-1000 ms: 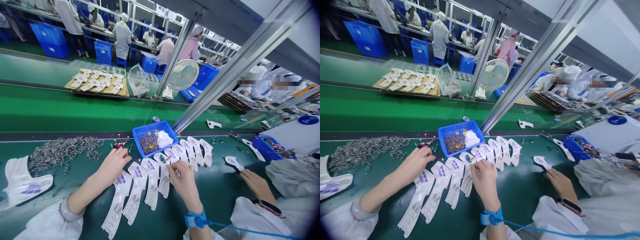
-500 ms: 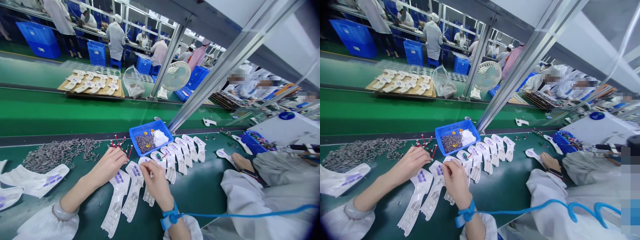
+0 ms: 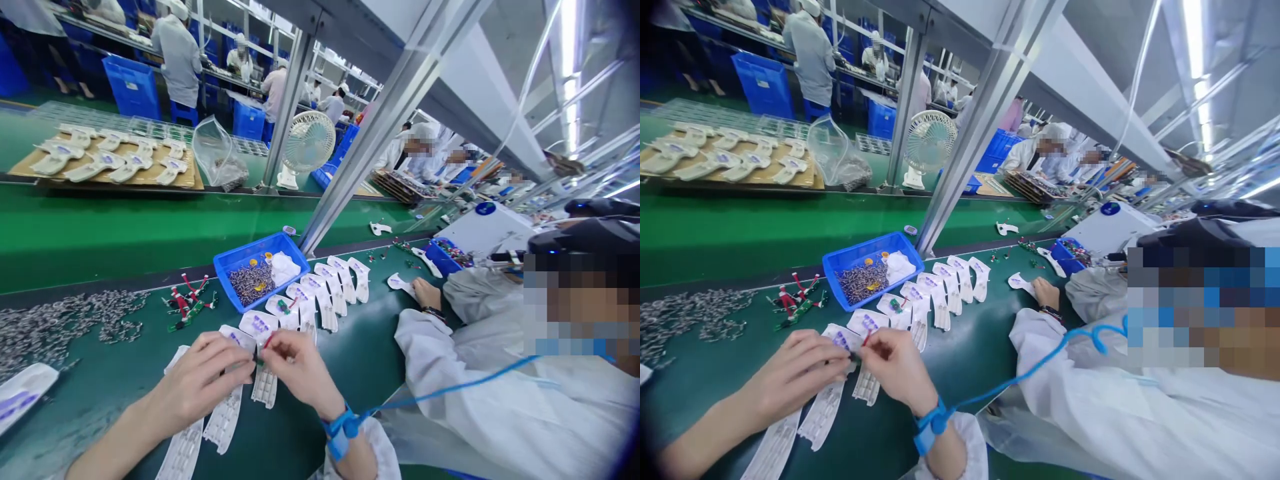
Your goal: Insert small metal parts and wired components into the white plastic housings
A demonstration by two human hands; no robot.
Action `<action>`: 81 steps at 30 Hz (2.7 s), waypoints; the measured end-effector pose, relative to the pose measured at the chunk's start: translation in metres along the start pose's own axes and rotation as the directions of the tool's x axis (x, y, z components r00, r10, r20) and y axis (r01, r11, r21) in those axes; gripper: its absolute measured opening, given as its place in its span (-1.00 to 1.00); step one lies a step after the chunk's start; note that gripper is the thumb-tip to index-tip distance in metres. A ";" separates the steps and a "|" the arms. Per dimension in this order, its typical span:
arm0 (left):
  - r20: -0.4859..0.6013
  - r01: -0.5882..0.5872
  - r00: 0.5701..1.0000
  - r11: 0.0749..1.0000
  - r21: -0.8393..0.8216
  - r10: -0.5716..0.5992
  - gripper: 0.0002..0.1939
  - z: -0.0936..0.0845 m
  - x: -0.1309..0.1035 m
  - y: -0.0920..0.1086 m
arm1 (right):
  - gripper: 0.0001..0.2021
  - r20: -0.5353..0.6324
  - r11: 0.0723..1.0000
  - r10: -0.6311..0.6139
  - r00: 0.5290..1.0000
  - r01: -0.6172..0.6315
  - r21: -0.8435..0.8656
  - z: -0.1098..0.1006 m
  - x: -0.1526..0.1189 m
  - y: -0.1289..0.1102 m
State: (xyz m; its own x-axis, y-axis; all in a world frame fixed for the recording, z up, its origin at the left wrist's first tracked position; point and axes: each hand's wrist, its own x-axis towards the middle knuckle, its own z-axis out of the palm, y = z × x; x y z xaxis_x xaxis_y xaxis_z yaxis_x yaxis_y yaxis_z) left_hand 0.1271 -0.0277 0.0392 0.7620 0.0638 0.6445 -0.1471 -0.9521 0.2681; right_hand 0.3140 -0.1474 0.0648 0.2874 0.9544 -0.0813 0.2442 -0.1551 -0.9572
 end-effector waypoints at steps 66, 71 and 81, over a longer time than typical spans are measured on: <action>0.177 0.758 0.502 0.529 0.381 -0.847 -0.54 -0.052 -0.021 -0.071 | -0.84 -0.186 0.280 -0.270 0.945 -0.108 -0.954 -0.079 0.068 0.057; 0.183 0.753 0.525 0.554 0.356 -0.831 -0.58 -0.056 -0.018 -0.069 | -0.82 -0.218 0.320 -0.237 0.947 -0.136 -0.938 -0.080 0.068 0.059; 0.159 0.814 0.547 0.566 0.129 -0.822 -0.64 -0.075 0.000 -0.054 | -0.72 -0.276 0.539 -0.336 0.900 -0.056 -0.840 -0.093 0.049 0.052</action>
State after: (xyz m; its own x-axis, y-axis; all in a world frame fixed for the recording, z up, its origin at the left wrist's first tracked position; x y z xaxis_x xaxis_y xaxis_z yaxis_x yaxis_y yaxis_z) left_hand 0.0874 0.0458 0.0785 0.6381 0.7698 0.0178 0.6183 -0.5260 0.5839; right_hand 0.4269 -0.1325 0.0370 0.4320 0.8411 0.3254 0.8939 -0.3514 -0.2783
